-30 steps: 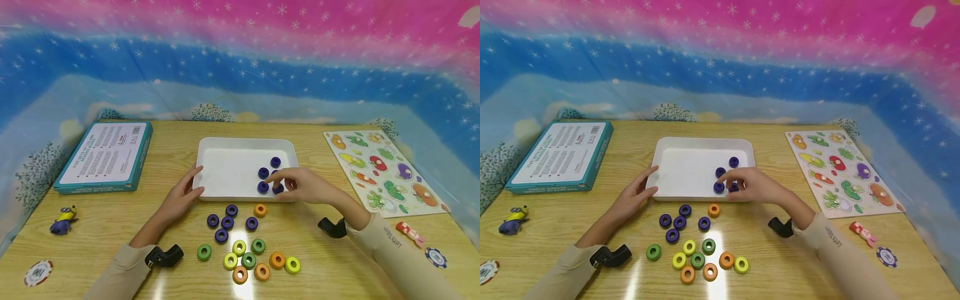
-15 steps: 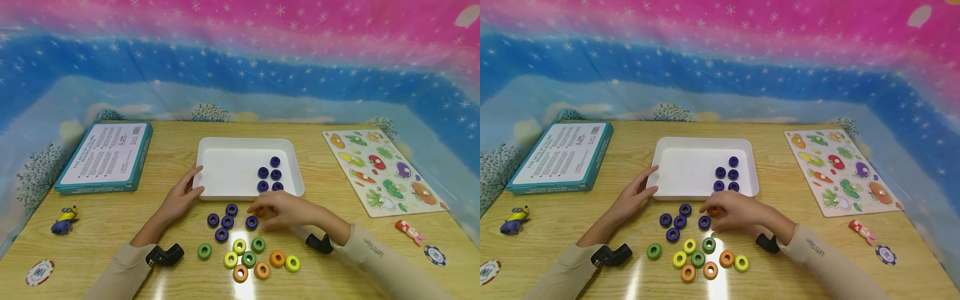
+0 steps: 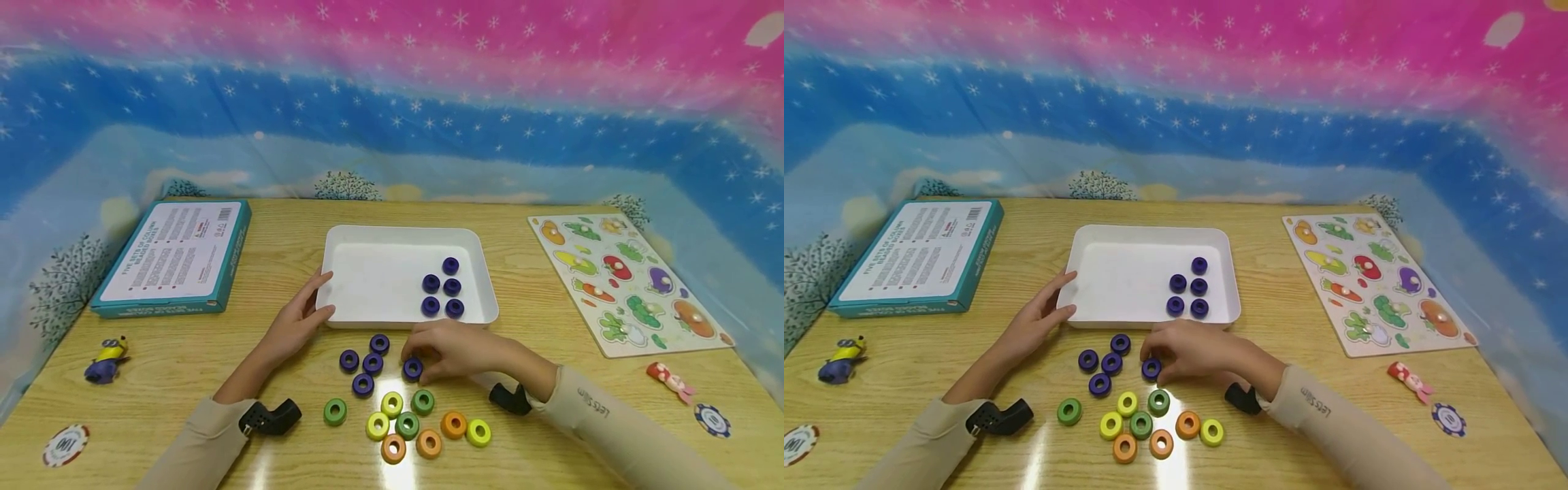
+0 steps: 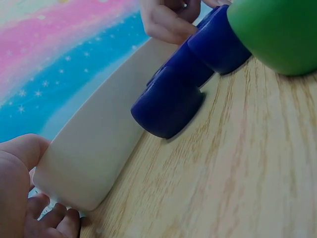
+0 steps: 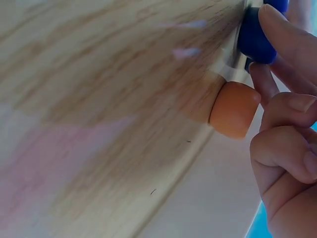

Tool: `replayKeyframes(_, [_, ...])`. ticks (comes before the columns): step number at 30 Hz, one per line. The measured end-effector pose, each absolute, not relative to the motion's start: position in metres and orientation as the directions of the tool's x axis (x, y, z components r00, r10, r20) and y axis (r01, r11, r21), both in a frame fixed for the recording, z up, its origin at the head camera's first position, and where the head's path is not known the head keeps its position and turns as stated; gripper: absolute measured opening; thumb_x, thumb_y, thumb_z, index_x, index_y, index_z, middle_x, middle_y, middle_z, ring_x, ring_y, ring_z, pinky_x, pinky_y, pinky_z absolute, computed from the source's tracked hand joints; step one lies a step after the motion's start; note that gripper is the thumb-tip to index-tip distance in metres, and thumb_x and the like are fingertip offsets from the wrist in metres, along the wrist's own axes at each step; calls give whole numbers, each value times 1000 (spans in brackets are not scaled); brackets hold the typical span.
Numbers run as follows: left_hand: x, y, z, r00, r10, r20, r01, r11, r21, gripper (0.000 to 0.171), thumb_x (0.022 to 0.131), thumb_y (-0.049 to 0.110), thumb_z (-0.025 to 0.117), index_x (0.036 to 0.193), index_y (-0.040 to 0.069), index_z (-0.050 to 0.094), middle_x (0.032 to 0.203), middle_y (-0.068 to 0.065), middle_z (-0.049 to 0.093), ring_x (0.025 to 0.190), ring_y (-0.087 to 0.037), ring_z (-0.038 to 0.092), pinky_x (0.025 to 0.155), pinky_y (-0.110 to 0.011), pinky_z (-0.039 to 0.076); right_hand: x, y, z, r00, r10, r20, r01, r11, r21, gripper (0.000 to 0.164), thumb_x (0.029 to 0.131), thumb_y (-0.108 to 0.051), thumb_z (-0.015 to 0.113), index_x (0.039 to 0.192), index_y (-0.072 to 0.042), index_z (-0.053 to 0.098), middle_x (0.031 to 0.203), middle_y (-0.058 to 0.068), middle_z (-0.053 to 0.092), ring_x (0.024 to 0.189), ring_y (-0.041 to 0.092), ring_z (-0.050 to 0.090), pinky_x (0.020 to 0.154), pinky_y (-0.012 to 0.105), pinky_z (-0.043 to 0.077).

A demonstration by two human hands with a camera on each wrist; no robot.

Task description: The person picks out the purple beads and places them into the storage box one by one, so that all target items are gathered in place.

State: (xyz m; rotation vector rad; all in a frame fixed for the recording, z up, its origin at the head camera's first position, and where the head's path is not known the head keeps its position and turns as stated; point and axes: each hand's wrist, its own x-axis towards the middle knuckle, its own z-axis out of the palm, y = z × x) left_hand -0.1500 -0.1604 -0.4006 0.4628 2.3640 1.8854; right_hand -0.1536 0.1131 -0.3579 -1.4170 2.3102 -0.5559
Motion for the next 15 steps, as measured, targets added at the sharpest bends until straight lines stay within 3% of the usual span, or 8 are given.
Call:
replayKeyframes(3, [-146, -159, -393, -952, 285, 114, 172, 188, 967, 50, 87, 12, 46, 132, 7, 25, 140, -5, 4, 124, -13, 6, 99, -32, 14, -153, 114, -356, -425, -900, -95, -757, 411, -507, 31, 70, -28, 68, 98, -18, 60, 92, -13, 51, 79, 4, 48, 68, 17, 39])
replayKeyframes(7, [-142, -156, -384, -954, 279, 106, 166, 201, 965, 50, 87, 7, 45, 132, 5, 24, 140, -10, 3, 125, -16, 5, 99, -34, 13, -156, 118, -348, -445, -894, -48, -761, 406, -507, 30, 70, -28, 68, 98, -19, 60, 85, -11, 51, 67, 8, 45, 58, 17, 37])
replayKeyframes(10, [-141, -155, -382, -957, 272, 97, 160, 219, 963, 50, 87, 6, 44, 133, 5, 24, 140, -11, 3, 125, -17, 5, 99, -34, 14, -163, 124, -336, -468, -884, 3, -754, 398, -523, 30, 71, -27, 68, 98, -19, 60, 79, -8, 50, 56, 9, 39, 49, 18, 34])
replayKeyframes(15, [-141, -155, -382, -959, 268, 90, 154, 229, 961, 50, 87, 6, 45, 133, 4, 24, 140, -11, 3, 124, -17, 6, 99, -33, 15, -184, 138, -317, -534, -843, 58, -731, 426, -533, 30, 72, -28, 66, 100, -19, 60, 78, -8, 50, 51, 6, 35, 46, 20, 32])
